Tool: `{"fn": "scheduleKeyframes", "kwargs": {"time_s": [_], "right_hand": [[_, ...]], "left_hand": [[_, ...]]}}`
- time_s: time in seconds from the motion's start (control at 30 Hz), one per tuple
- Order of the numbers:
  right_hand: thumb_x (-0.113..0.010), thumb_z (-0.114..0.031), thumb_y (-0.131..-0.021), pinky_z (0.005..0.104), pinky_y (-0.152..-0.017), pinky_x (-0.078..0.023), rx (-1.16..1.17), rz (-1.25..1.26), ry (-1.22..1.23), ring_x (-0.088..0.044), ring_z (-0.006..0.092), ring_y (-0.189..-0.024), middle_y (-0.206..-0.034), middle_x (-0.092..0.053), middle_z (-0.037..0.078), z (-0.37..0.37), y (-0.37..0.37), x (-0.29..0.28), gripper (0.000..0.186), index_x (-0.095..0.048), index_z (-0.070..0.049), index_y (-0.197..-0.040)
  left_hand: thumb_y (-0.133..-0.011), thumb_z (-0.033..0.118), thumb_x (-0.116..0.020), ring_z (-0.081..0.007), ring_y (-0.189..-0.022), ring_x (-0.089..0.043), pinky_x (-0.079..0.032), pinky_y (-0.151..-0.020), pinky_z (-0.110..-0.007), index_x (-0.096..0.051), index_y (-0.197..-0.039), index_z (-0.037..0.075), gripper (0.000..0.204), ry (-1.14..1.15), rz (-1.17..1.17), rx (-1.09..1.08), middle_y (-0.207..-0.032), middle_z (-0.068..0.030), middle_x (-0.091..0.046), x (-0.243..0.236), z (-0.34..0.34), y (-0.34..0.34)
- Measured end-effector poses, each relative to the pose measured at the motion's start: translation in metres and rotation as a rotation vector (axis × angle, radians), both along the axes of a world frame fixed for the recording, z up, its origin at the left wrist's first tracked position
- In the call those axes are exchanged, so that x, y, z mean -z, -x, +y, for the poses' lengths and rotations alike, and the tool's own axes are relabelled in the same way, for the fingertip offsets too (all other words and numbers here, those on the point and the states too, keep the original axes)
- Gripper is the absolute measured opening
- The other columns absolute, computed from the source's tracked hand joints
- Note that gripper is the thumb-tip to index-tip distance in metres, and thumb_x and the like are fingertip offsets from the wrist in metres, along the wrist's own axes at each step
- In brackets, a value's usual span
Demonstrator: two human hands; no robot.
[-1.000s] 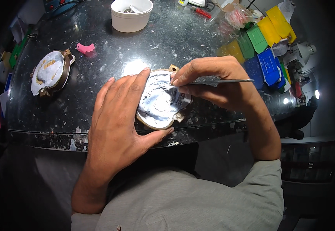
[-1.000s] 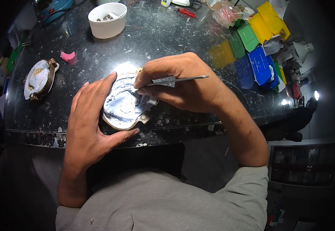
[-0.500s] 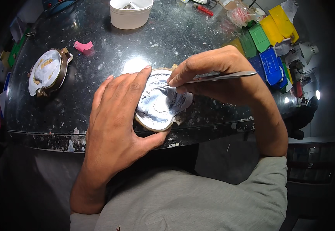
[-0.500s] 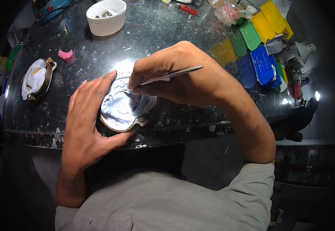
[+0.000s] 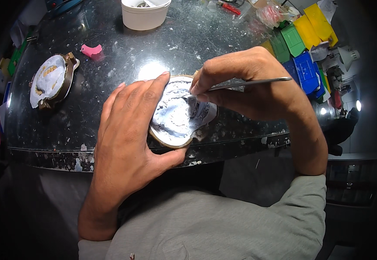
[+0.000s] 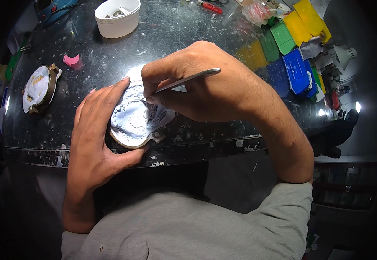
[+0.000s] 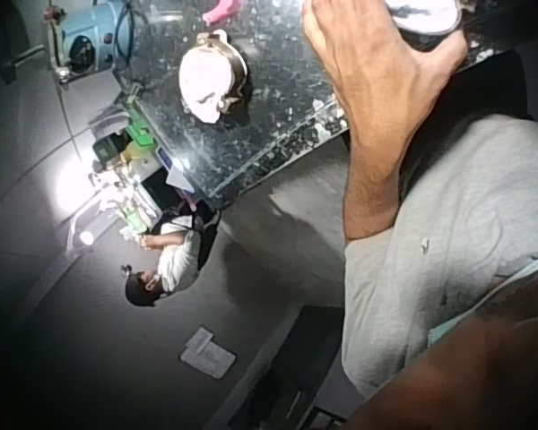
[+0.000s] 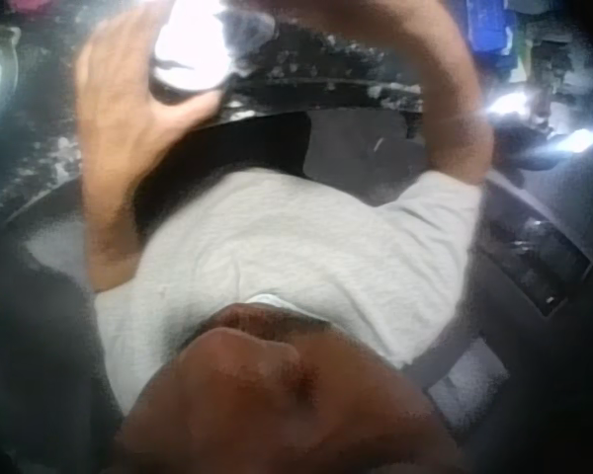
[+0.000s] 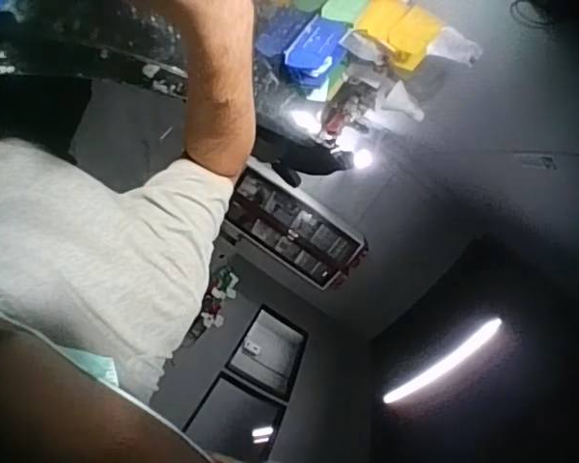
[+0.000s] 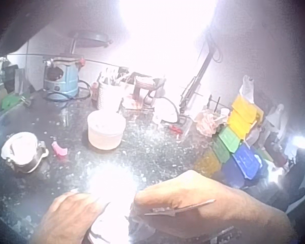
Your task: The person uses a metal tool to carve excess plaster from a dental model held in a brass frame, uses a handheld air blower to clear away the dust, and continues to scrape and smooth the plaster edges around the artificial teeth.
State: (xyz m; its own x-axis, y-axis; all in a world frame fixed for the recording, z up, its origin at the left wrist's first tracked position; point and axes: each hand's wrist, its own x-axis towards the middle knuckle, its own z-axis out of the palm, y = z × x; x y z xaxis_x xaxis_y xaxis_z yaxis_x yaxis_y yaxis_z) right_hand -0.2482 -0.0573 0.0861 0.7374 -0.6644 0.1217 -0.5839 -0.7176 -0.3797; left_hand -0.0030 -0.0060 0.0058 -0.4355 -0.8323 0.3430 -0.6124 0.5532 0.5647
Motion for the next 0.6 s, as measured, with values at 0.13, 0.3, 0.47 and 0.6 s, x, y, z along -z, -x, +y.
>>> {"fn": "scheduleKeyframes", "kwargs": {"time_s": [0.13,0.3,0.47,0.6], "right_hand": [[-0.079,-0.004,-0.086,0.0369,-0.079,-0.066,-0.005,-0.033,0.005,-0.08,0.0255,-0.092,-0.092,-0.079,0.011,0.002,0.003,0.003,0.013,-0.072,-0.007,-0.097],[-0.078,-0.004,-0.083,0.0369,-0.074,-0.064,-0.022,-0.102,0.015,-0.08,0.026,-0.084,-0.088,-0.078,0.012,0.002,0.004,0.008,0.014,-0.07,-0.006,-0.095],[-0.078,-0.008,-0.082,0.037,-0.068,-0.06,0.006,-0.126,0.015,-0.076,0.0265,-0.074,-0.082,-0.075,0.01,0.005,0.007,0.013,0.014,-0.07,-0.005,-0.093],[-0.078,-0.008,-0.082,0.0367,-0.068,-0.06,0.029,-0.134,0.039,-0.076,0.0264,-0.075,-0.083,-0.075,0.01,0.01,0.008,0.018,0.015,-0.07,-0.005,-0.093]], "left_hand": [[-0.058,0.023,-0.084,-0.0345,-0.139,-0.054,-0.028,-0.126,-0.053,-0.051,-0.155,0.009,0.104,0.002,0.004,0.001,-0.143,-0.0175,-0.06,0.0,0.0,0.0],[-0.058,0.023,-0.085,-0.0342,-0.138,-0.054,-0.028,-0.126,-0.054,-0.051,-0.155,0.009,0.104,-0.005,0.002,-0.001,-0.142,-0.0174,-0.06,0.0,0.0,0.0],[-0.058,0.022,-0.085,-0.0336,-0.138,-0.055,-0.028,-0.126,-0.054,-0.051,-0.156,0.01,0.104,-0.016,-0.006,-0.011,-0.143,-0.0169,-0.06,-0.001,0.0,0.002],[-0.059,0.022,-0.085,-0.0328,-0.138,-0.055,-0.028,-0.126,-0.054,-0.05,-0.156,0.01,0.103,-0.013,-0.003,-0.01,-0.143,-0.0164,-0.061,-0.002,0.0,0.001]]}}
